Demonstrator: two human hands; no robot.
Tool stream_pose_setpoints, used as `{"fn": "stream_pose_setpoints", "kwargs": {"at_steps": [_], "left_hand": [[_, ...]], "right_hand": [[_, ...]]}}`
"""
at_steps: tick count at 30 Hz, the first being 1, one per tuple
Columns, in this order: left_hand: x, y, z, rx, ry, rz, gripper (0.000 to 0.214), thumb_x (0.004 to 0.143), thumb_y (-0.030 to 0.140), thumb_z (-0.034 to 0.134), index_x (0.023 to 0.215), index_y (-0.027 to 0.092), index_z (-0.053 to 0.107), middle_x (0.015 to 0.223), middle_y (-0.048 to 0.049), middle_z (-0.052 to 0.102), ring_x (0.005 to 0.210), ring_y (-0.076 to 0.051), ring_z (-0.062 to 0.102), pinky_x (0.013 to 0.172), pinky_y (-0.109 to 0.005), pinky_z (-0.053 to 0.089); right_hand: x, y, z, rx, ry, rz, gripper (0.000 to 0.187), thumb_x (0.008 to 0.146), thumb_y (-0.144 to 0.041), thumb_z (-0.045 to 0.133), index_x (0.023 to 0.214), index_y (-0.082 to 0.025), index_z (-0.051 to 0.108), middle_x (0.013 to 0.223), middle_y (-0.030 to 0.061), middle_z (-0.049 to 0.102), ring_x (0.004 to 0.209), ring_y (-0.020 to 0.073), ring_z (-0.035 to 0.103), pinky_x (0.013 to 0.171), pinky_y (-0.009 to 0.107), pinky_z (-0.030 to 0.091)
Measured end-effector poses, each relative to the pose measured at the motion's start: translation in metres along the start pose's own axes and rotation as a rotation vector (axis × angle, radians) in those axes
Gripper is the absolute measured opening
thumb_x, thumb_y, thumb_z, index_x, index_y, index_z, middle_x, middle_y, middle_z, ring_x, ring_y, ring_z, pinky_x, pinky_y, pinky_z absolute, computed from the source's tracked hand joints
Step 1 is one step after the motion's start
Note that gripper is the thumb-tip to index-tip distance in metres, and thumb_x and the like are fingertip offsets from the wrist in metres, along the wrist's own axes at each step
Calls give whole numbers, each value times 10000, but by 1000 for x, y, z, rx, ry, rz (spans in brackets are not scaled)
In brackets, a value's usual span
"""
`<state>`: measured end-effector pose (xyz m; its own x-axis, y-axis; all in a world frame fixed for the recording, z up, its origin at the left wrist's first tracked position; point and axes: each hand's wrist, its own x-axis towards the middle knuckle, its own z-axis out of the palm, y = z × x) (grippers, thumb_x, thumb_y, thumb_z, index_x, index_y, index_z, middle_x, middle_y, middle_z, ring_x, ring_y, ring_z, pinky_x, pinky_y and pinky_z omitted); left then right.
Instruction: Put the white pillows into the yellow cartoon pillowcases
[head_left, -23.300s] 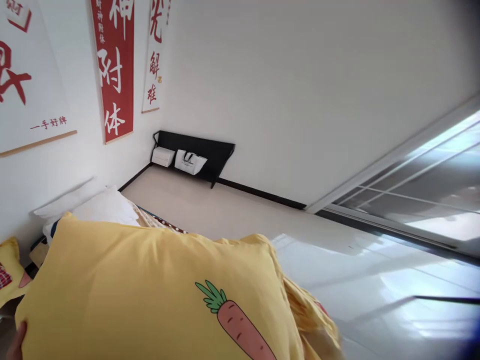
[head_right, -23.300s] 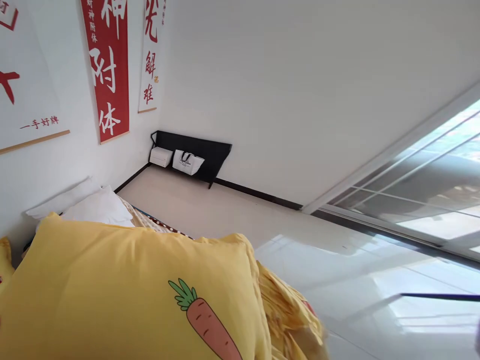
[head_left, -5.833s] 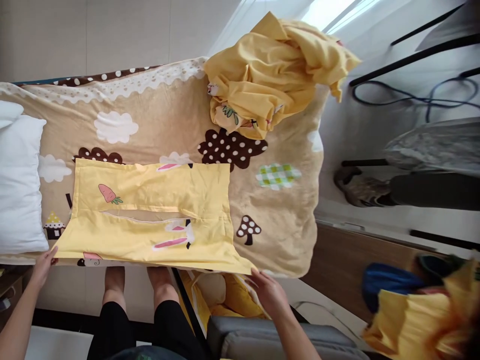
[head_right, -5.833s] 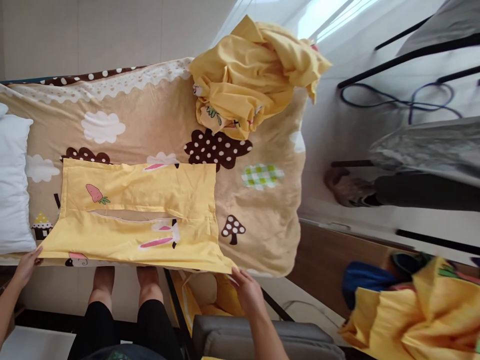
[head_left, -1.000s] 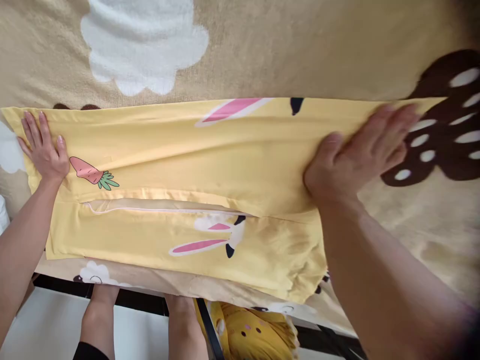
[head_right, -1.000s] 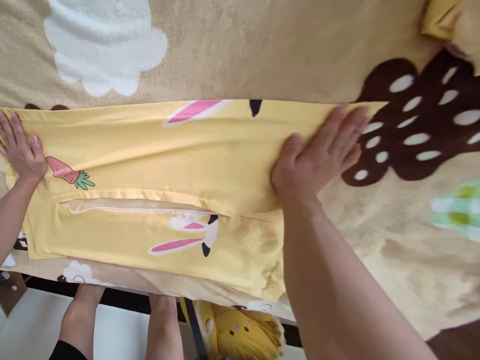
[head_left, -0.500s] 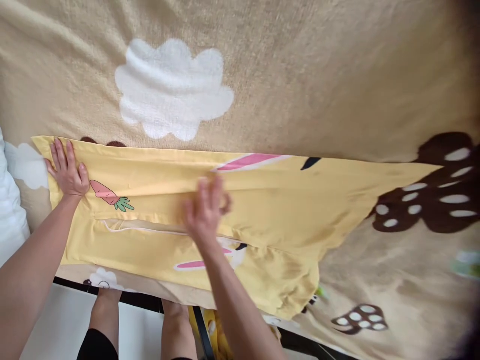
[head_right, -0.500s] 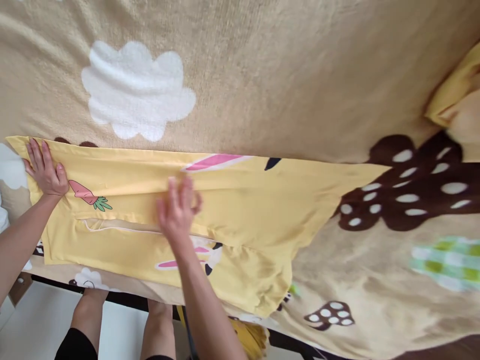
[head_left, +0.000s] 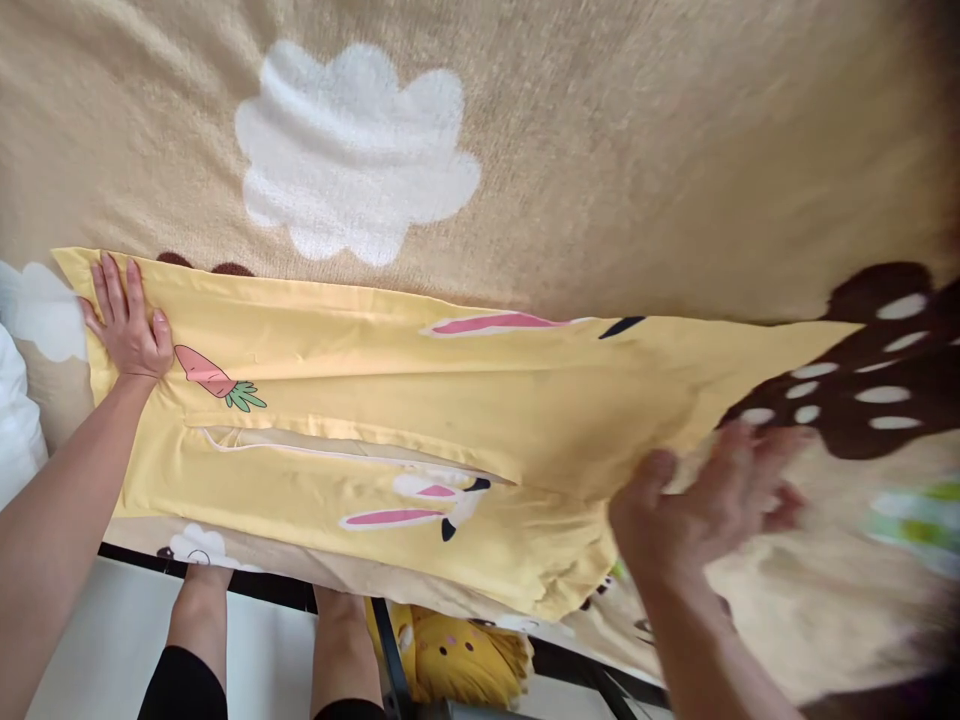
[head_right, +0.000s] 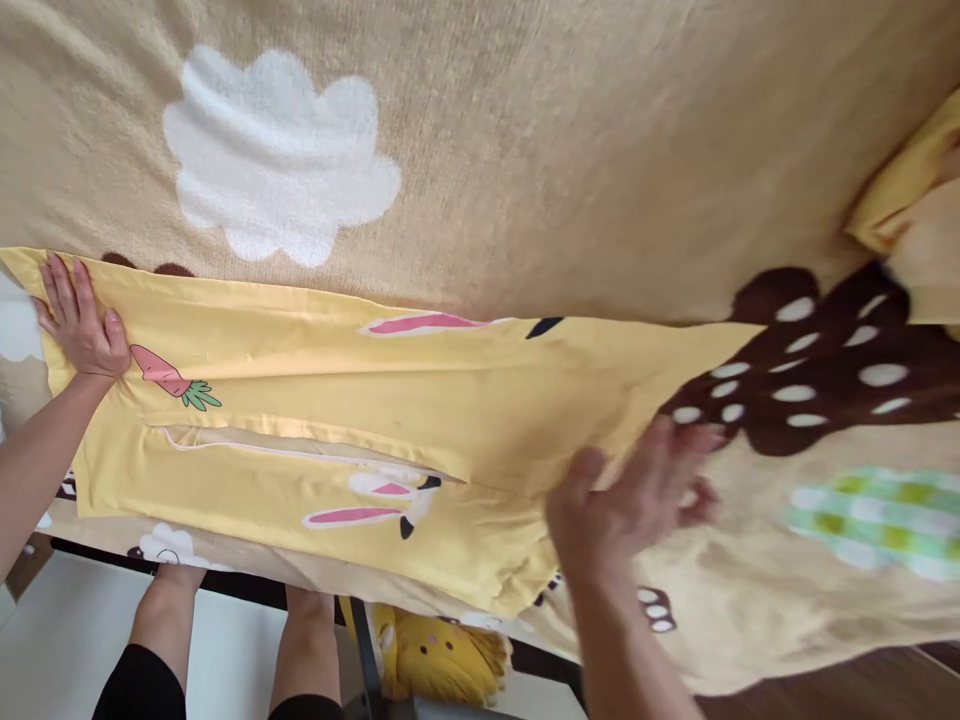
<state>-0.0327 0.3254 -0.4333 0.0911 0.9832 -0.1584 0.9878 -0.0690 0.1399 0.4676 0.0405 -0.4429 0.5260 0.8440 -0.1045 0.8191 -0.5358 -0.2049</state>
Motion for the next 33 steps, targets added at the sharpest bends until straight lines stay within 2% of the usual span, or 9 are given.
{"fn": "stream_pose_setpoints", "kwargs": {"at_steps": [3, 6, 9, 11, 16, 21, 23, 26, 33], "left_hand": [[0, -4, 2, 29, 43, 103, 678, 971, 344, 428, 1514, -11, 227, 1632, -186, 98, 1515, -276, 15, 1175, -465, -107], [2, -5, 1, 23, 41, 118, 664, 989, 296, 441, 1508, -39, 197, 1630, -203, 68, 1509, -282, 4, 1162, -441, -129], [4, -1, 0, 38, 45, 116, 657, 986, 255, 461, 1505, -45, 192, 1624, -223, 77, 1508, -286, 20, 1163, -448, -117], [4, 2, -2, 45, 61, 119, 657, 976, 235, 472, 1508, -35, 199, 1619, -231, 100, 1509, -292, 42, 1169, -471, -94], [0, 8, -4, -72, 86, 109, 635, 985, 301, 426, 1534, 51, 228, 1638, -168, 107, 1525, -270, 26, 1194, -484, -110], [2, 4, -3, -95, 37, 115, 653, 985, 273, 407, 1509, -47, 183, 1630, -204, 56, 1517, -275, -41, 1155, -472, -172], [2, 2, -2, -94, 22, 125, 653, 997, 278, 380, 1504, -65, 152, 1629, -205, 27, 1511, -273, -64, 1142, -449, -188], [-1, 2, -1, -43, 52, 151, 649, 1010, 323, 358, 1517, -25, 148, 1632, -185, 57, 1512, -267, -19, 1152, -437, -139], [2, -1, -9, -102, -41, 162, 687, 1022, 527, 219, 1504, 39, 179, 1636, -109, -47, 1507, -216, -83, 1119, -531, -126]], "right_hand": [[-56, -112, 8, 187, 78, -397, 605, 954, -223, 481, 1533, -209, 307, 1549, 132, 380, 1427, 286, 370, 1114, 491, 295], [-119, -243, 34, 440, -184, -613, 646, 963, -241, 460, 1559, -259, 210, 1477, 79, 499, 1391, 196, 427, 1146, 406, 268], [-169, -327, 53, 449, -288, -382, 601, 967, -255, 450, 1539, -177, 279, 1438, 118, 537, 1399, 223, 407, 1183, 431, 127], [-190, -341, 55, 453, -333, -340, 576, 967, -228, 430, 1525, -154, 311, 1430, 124, 545, 1390, 224, 408, 1172, 428, 98], [-191, -268, 43, 476, -412, -438, 434, 930, -174, 476, 1358, -204, 545, 1190, 85, 685, 1143, 193, 575, 981, 344, 272], [-163, -150, 40, 303, -148, -259, 131, 916, -188, 537, 960, -208, 659, 919, 53, 676, 904, 184, 585, 878, 355, 309], [-168, -109, 45, 219, -53, -218, 137, 909, -237, 559, 1000, -208, 657, 1003, 81, 667, 952, 210, 583, 874, 367, 328], [-194, -68, 53, 43, 16, 51, 384, 939, -339, 499, 1287, -196, 577, 1309, 170, 574, 1159, 293, 539, 954, 445, 328], [-297, -45, 48, -86, -254, 328, 647, 975, -451, 237, 1522, -111, 306, 1536, 215, 364, 1424, 310, 340, 1115, 527, 263]]}}
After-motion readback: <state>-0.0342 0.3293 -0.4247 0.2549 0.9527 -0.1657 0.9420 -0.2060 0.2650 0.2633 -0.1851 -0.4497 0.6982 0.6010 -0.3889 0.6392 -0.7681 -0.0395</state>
